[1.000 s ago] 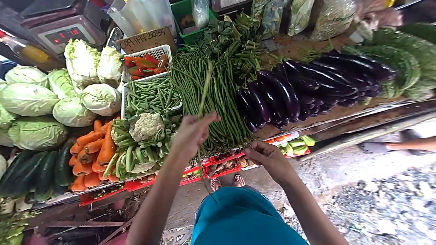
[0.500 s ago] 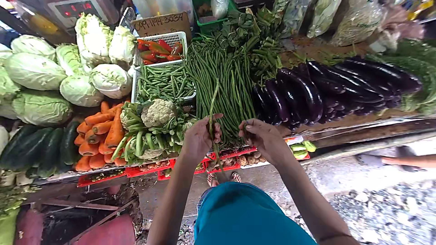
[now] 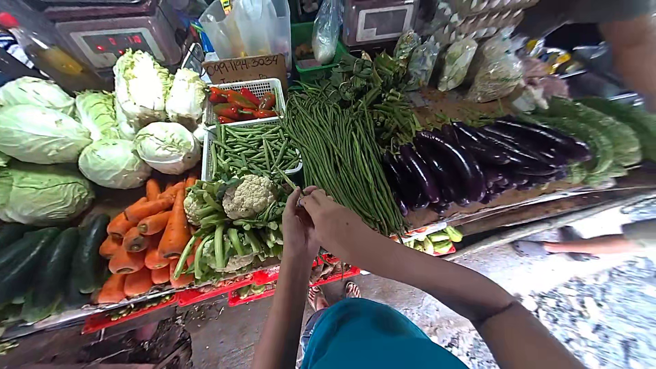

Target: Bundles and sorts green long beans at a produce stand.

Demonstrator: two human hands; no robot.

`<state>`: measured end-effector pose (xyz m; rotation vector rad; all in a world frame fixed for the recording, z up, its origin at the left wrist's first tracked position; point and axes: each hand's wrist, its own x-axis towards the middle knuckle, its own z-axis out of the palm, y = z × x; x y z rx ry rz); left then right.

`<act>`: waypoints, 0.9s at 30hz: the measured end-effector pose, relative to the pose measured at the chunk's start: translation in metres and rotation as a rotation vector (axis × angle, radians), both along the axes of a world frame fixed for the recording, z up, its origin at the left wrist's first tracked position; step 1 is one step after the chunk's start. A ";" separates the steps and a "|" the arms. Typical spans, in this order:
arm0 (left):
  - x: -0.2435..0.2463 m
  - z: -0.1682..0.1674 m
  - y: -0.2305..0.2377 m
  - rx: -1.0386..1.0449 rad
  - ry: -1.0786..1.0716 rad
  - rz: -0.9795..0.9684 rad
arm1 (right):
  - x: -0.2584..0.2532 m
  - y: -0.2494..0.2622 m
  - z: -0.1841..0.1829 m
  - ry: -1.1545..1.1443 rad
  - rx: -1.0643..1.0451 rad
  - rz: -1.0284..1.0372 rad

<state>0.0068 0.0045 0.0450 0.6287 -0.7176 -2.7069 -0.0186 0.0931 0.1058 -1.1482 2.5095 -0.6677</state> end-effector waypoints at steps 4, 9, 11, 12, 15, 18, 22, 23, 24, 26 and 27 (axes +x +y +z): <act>-0.001 -0.007 -0.003 0.028 0.073 0.033 | -0.014 -0.003 -0.002 -0.249 -0.221 -0.071; 0.002 -0.024 -0.012 -0.108 0.164 -0.130 | -0.031 -0.002 -0.020 -0.670 -0.574 -0.290; 0.002 -0.031 -0.016 -0.120 0.162 -0.163 | -0.038 0.002 -0.022 -0.820 -0.604 -0.312; 0.002 -0.033 -0.019 -0.124 0.147 -0.177 | -0.041 0.005 -0.023 -0.877 -0.615 -0.316; 0.001 -0.032 -0.022 -0.094 0.126 -0.177 | -0.049 0.019 -0.023 -0.821 -0.632 -0.383; 0.001 -0.029 -0.023 -0.117 0.136 -0.180 | -0.060 0.040 -0.028 -0.568 -0.487 -0.327; -0.001 -0.025 -0.014 -0.206 0.102 -0.185 | -0.068 0.063 -0.027 -0.556 -0.404 -0.131; -0.002 -0.023 -0.009 -0.241 0.085 -0.196 | -0.067 0.065 -0.026 -0.586 -0.487 -0.154; -0.004 -0.021 -0.004 -0.270 0.080 -0.207 | -0.066 0.066 -0.025 -0.627 -0.565 -0.195; -0.007 -0.018 0.006 -0.298 0.074 -0.220 | -0.067 0.067 -0.025 -0.679 -0.664 -0.236; -0.009 -0.016 0.010 -0.295 0.063 -0.215 | -0.069 0.067 -0.026 -0.715 -0.694 -0.234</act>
